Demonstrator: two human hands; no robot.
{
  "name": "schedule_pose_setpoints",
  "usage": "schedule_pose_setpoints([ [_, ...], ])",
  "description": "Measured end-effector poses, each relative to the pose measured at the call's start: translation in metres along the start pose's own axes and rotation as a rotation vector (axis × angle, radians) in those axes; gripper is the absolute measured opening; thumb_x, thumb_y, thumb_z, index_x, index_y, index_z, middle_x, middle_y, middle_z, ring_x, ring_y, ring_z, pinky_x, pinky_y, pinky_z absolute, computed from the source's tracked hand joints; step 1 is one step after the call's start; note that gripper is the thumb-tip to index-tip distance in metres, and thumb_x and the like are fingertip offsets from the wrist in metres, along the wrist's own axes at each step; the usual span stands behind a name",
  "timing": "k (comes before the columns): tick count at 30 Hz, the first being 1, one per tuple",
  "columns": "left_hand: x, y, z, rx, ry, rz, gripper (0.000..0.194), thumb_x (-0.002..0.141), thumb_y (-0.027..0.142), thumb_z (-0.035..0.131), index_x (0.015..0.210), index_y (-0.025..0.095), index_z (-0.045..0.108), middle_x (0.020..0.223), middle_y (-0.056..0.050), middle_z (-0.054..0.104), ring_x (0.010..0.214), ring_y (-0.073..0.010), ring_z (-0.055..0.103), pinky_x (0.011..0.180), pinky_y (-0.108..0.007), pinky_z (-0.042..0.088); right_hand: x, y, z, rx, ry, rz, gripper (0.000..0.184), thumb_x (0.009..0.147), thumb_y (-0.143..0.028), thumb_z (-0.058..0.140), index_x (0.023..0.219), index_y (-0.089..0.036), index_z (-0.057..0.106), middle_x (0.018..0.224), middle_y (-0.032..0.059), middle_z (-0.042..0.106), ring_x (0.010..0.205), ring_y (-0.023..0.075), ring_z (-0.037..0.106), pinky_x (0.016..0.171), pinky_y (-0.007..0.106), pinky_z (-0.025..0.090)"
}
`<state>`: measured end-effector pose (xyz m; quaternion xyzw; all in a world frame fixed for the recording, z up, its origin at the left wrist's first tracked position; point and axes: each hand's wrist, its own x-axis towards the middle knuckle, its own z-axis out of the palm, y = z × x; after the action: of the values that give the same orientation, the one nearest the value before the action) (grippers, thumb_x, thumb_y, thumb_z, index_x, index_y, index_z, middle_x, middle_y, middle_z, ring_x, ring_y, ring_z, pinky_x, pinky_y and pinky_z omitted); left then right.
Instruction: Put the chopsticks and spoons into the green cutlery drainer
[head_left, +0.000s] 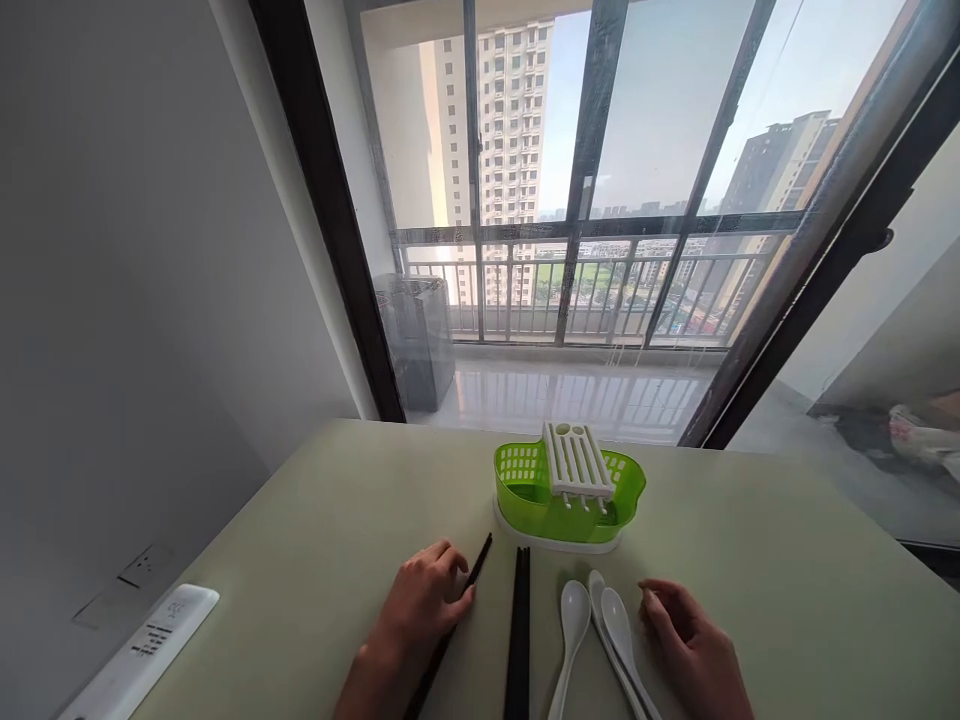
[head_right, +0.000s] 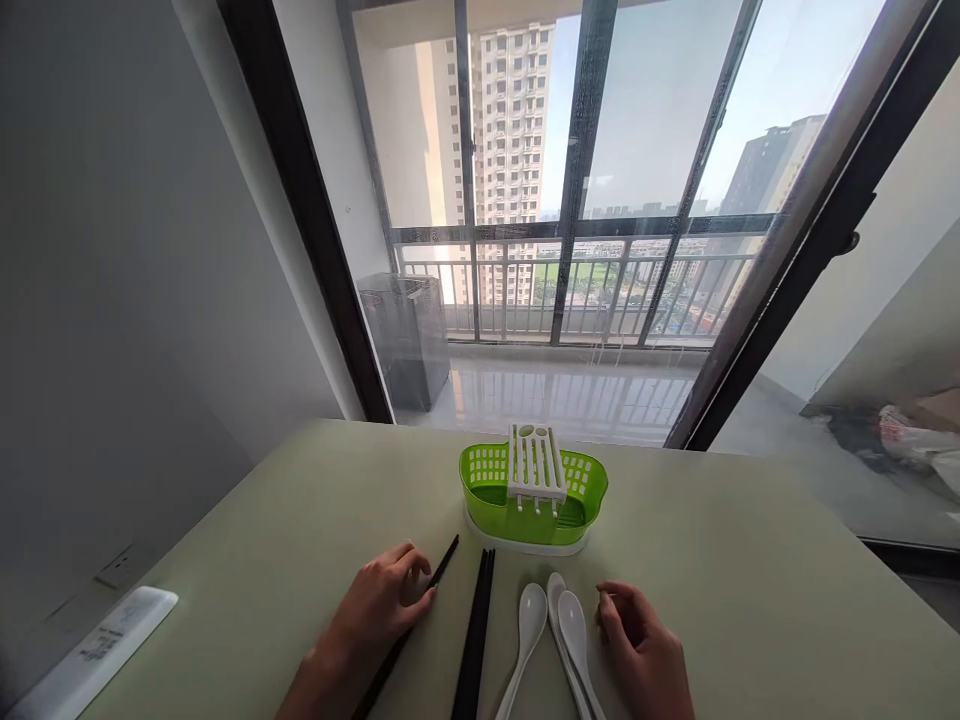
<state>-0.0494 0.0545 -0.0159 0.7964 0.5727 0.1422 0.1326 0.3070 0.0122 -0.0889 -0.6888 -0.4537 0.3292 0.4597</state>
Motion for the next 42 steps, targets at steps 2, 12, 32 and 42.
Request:
schedule_pose_setpoints([
  [2,0.0,-0.008,-0.001,0.018,0.063,-0.021,0.007,0.091,0.03,0.061,0.094,0.025,0.064,0.102,-0.003,0.069,0.089,-0.0217,0.065,0.081,-0.034,0.047,0.0,0.0,0.001,-0.002,-0.003,0.004,0.052,0.077,-0.07,0.058,0.096,-0.023,0.07,0.073,0.0035,0.073,0.068,0.0239,0.07,0.064,0.031,0.056],
  [12,0.003,-0.027,0.003,0.106,0.193,-0.073,0.022,0.1,0.04,0.054,0.09,0.024,0.064,0.095,-0.003,0.07,0.09,-0.025,0.066,0.083,-0.039,0.046,0.003,0.006,0.0,0.002,-0.026,0.012,0.048,0.076,-0.069,0.061,0.091,-0.024,0.073,0.075,0.0054,0.075,0.07,0.0251,0.072,0.06,0.03,0.056],
  [32,0.0,-0.026,0.013,0.088,0.25,-0.093,0.041,0.106,0.052,0.035,0.091,0.022,0.06,0.094,-0.006,0.066,0.085,-0.0255,0.064,0.08,-0.04,0.051,-0.008,-0.003,0.006,0.016,0.068,0.002,0.045,0.08,-0.067,0.059,0.093,-0.025,0.07,0.071,0.0011,0.072,0.066,0.0215,0.068,0.062,0.028,0.052],
  [42,0.002,-0.011,0.015,-0.141,0.287,-0.054,0.036,0.106,0.053,0.038,0.099,0.024,0.057,0.102,-0.005,0.062,0.082,-0.0198,0.067,0.073,-0.032,0.055,0.0,0.01,0.001,0.028,-0.021,-0.032,0.047,0.08,-0.068,0.061,0.094,-0.024,0.072,0.074,0.0043,0.074,0.068,0.0231,0.07,0.061,0.028,0.055],
])
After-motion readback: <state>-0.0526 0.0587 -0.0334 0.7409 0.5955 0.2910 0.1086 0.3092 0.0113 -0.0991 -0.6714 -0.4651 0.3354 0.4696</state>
